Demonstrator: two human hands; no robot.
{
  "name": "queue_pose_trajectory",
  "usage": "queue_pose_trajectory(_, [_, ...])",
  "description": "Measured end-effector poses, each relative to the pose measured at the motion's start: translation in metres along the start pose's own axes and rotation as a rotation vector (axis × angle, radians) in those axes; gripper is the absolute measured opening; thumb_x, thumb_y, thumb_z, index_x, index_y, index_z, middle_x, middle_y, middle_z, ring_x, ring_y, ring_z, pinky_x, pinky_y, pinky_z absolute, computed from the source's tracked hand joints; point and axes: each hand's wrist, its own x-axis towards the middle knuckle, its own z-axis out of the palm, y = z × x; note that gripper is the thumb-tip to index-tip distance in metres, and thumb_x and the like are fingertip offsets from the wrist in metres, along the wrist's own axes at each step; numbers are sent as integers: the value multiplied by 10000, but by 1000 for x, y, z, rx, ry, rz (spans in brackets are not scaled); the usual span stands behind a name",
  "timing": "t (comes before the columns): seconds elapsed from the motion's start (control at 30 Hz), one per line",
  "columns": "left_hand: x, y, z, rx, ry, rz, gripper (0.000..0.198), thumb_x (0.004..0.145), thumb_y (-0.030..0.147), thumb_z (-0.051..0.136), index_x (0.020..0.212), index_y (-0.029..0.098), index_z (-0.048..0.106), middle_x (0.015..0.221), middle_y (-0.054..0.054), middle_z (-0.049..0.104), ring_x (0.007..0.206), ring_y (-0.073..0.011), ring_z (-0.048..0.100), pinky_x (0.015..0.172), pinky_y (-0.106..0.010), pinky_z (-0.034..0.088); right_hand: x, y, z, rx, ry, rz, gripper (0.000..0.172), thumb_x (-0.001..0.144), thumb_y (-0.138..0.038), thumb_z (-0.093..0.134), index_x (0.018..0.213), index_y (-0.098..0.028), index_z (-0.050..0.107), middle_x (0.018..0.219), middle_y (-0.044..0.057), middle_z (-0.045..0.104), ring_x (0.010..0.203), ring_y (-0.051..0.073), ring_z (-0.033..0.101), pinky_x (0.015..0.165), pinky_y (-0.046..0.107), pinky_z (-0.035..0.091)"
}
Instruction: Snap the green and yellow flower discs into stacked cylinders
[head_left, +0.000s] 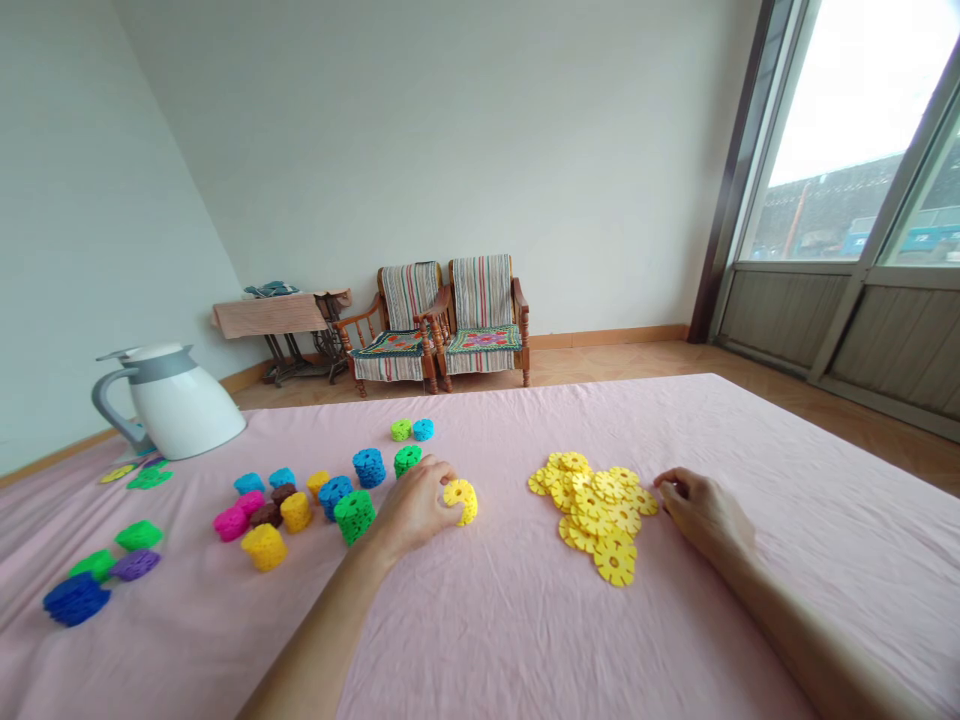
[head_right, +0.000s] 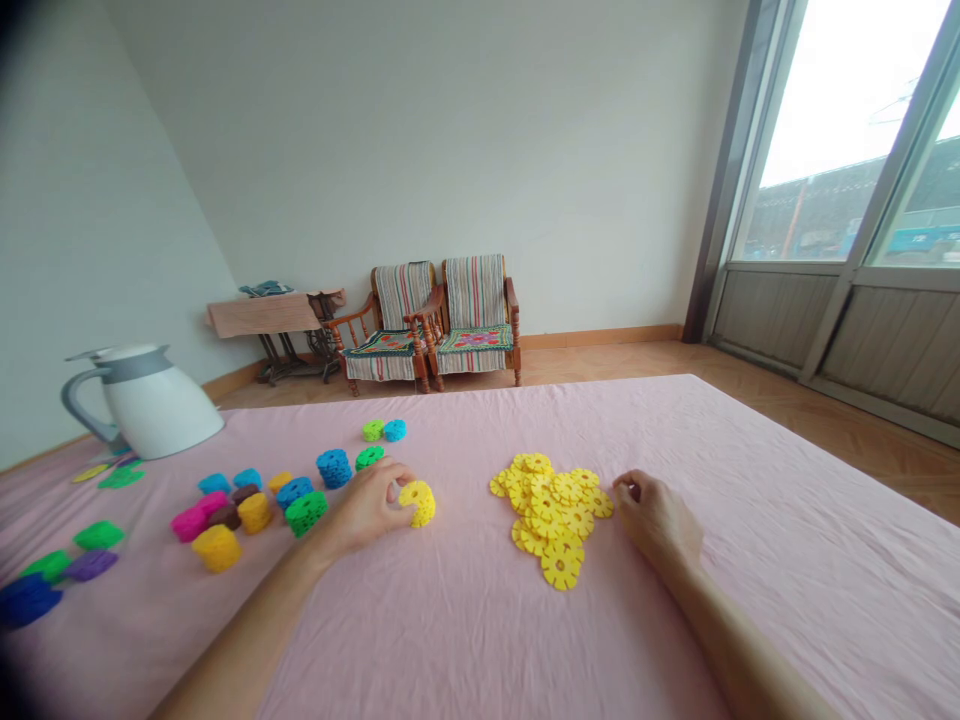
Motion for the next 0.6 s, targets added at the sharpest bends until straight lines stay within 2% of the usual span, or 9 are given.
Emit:
queue_pose_trajectory(0.23, [-1, -1, -4, -33, 2, 4, 213, 636, 227, 602, 842, 175, 624, 833, -15, 585, 736, -161, 538, 633, -250, 383, -3, -4, -5, -14, -15, 26, 263, 756, -378, 429, 812, -282, 668, 700, 17, 665, 631, 174, 585, 512, 250, 327])
queue_pose_trajectory(0.37, [-1, 20, -5, -148, 74, 52, 263, 684, 213, 587, 942, 173, 617, 889, -24, 595, 715, -139, 546, 687, -257, 416, -4, -7, -6, -24, -24, 24, 271, 760, -375, 417, 808, -285, 667, 698, 18, 662, 623, 173, 582, 503, 249, 318])
queue_pose_trajectory(0.47, [0, 46, 10, -230, 12, 140, 177, 723, 173, 543, 878, 176, 628, 859, -17, 603, 694, -125, 560, 679, -237, 432, -5, -8, -7, -24, -21, 28, 265, 756, -360, 422, 810, -284, 670, 685, 16, 661, 629, 172, 584, 503, 246, 314])
queue_pose_trajectory(0.6, [10, 70, 47, -171, -92, 238, 277, 727, 111, 504, 959, 200, 627, 934, -34, 596, 775, -146, 582, 737, -244, 450, -6, -10, -9, -15, -27, 29, 261, 752, -360, 431, 818, -286, 671, 700, 17, 666, 652, 173, 591, 508, 243, 317])
